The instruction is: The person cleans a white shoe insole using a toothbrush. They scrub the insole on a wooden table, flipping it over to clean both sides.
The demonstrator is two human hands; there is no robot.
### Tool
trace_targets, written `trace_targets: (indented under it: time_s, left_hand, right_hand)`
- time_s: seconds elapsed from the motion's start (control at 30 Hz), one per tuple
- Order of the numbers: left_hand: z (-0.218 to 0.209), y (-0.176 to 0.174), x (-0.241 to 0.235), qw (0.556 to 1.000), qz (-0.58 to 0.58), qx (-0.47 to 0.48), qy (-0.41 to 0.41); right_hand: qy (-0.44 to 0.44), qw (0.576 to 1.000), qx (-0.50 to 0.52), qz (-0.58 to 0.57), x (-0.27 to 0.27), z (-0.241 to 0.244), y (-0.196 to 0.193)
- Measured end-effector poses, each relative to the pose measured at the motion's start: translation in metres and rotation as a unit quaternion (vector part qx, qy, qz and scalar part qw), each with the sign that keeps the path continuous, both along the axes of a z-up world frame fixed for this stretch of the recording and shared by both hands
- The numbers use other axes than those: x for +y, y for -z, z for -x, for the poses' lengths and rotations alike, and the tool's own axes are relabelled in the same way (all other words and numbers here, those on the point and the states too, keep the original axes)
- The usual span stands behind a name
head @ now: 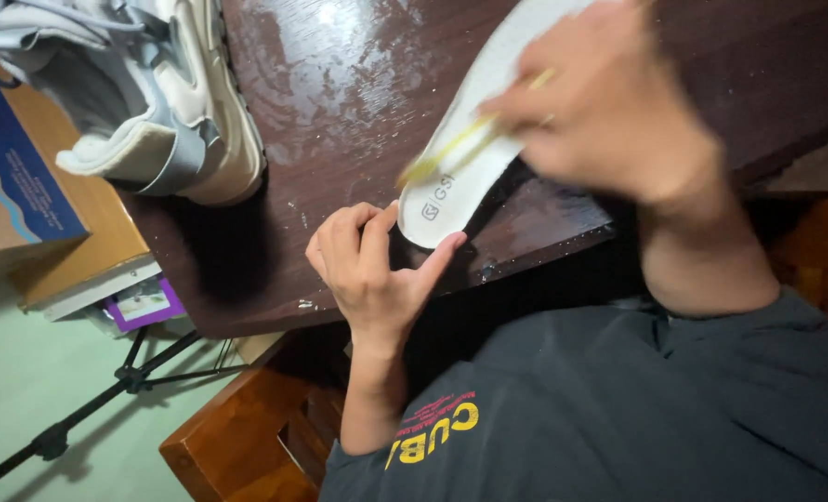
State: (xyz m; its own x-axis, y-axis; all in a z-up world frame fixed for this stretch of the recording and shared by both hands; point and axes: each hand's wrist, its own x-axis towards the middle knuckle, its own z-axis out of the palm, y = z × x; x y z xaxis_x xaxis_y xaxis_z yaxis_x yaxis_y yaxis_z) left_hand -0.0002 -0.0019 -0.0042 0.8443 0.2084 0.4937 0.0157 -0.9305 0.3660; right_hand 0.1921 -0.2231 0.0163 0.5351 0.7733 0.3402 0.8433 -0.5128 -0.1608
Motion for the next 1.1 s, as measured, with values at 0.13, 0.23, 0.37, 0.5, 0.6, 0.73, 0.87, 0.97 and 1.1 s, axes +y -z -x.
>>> trace_targets:
  time_s: [0.13,0.23,0.37,0.5,0.6,0.73,0.87,0.97,1.1]
  left_hand:
    - [0.002,0.002,0.000,1.000,-0.005,0.011,-0.002]
    - [0.004,0.000,0.002,1.000,-0.004,0.018,-0.007]
    - [-0.001,-0.006,-0.002,0.999,0.016,0.045,-0.002]
    - [0.002,-0.001,0.000,1.000,-0.026,0.015,-0.001]
    - [0.002,-0.004,-0.001,0.999,-0.024,0.021,-0.016]
    - [0.001,-0.004,0.001,0.997,-0.057,0.048,0.024]
    - [0.002,-0.005,0.001,0.998,-0.046,0.035,0.039]
    - [0.000,-0.006,0.002,0.998,-0.052,0.026,0.039]
    - [0.000,-0.005,0.001,0.998,-0.058,0.011,0.029]
  right_hand:
    - [0.051,0.998,0.002,0.041,-0.026,-0.007,0.016]
    - [0.069,0.996,0.043,0.019,-0.012,-0.004,0.011]
    - [-0.059,0.998,0.004,-0.020,0.007,0.000,0.005]
    - [0.103,0.980,0.168,0.033,-0.031,-0.005,0.015]
    - [0.014,0.997,0.076,-0.020,-0.013,0.002,0.012]
    - [-0.018,0.998,0.054,-0.026,-0.007,0.003,0.005]
    - [0.131,0.983,0.124,0.038,-0.037,0.000,0.019]
    - [-0.082,0.997,0.003,-0.007,0.013,0.010,-0.002]
    - [-0.064,0.993,0.101,-0.009,-0.008,0.004,0.003]
